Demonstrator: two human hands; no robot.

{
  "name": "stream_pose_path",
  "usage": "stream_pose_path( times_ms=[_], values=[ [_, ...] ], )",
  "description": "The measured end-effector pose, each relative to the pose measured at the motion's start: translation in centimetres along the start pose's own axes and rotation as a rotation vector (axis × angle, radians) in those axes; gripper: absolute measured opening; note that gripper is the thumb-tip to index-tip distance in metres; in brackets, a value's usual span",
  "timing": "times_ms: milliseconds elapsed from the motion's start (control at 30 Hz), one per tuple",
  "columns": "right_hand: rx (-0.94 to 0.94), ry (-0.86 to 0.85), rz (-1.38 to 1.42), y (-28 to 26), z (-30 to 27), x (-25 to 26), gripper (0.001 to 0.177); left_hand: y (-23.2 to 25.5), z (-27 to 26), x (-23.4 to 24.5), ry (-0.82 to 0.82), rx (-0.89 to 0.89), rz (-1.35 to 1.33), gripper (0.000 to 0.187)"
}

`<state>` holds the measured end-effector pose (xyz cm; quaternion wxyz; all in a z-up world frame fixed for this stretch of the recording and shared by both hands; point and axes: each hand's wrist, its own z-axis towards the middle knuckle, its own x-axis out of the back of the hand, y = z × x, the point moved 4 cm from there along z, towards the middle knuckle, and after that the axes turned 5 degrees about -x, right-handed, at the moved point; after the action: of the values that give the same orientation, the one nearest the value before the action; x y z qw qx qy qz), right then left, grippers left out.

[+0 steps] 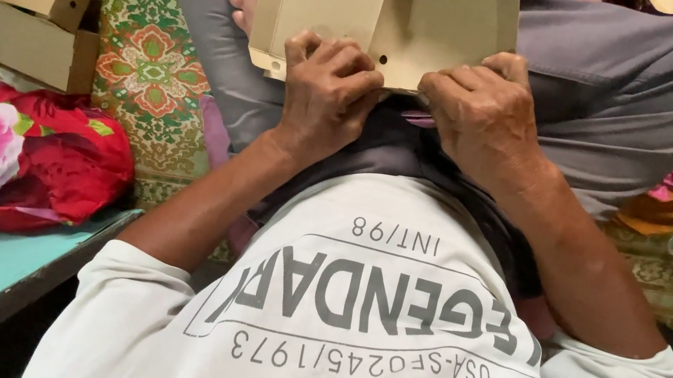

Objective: Manually assembling a small cardboard box by folding flaps and tucking them into place.

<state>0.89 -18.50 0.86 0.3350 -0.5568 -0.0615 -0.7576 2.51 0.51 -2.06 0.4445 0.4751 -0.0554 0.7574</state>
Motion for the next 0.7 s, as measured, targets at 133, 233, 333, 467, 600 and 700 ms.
stream_pose_path(
  times_ms=[133, 233, 333, 467, 600, 700],
  values=[
    [-0.005, 0.017, 0.018, 0.0, -0.1, -0.1, 0.024, 0.0, 0.0, 0.0, -0.008, 0.03, -0.032, 0.013],
    [-0.01, 0.001, 0.038, 0.0, -0.1, 0.1, 0.025, 0.0, 0.1, -0.1, 0.015, 0.054, -0.043, 0.013],
    [-0.004, 0.027, 0.094, 0.1, -0.2, 0.3, 0.025, 0.1, 0.5, 0.2, 0.051, 0.088, -0.08, 0.01],
    [0.016, 0.044, 0.097, 0.3, -0.6, 0.2, 0.021, -0.1, 0.6, 0.2, 0.103, 0.117, -0.091, 0.012],
    [0.032, 0.06, 0.067, -0.1, -0.4, 0.4, 0.022, -0.1, 0.6, 0.1, 0.089, 0.127, -0.077, 0.012],
    [0.066, 0.086, -0.071, -0.5, -0.4, -0.2, 0.028, 0.3, 1.0, 0.3, 0.018, 0.062, -0.055, 0.011]
  ],
)
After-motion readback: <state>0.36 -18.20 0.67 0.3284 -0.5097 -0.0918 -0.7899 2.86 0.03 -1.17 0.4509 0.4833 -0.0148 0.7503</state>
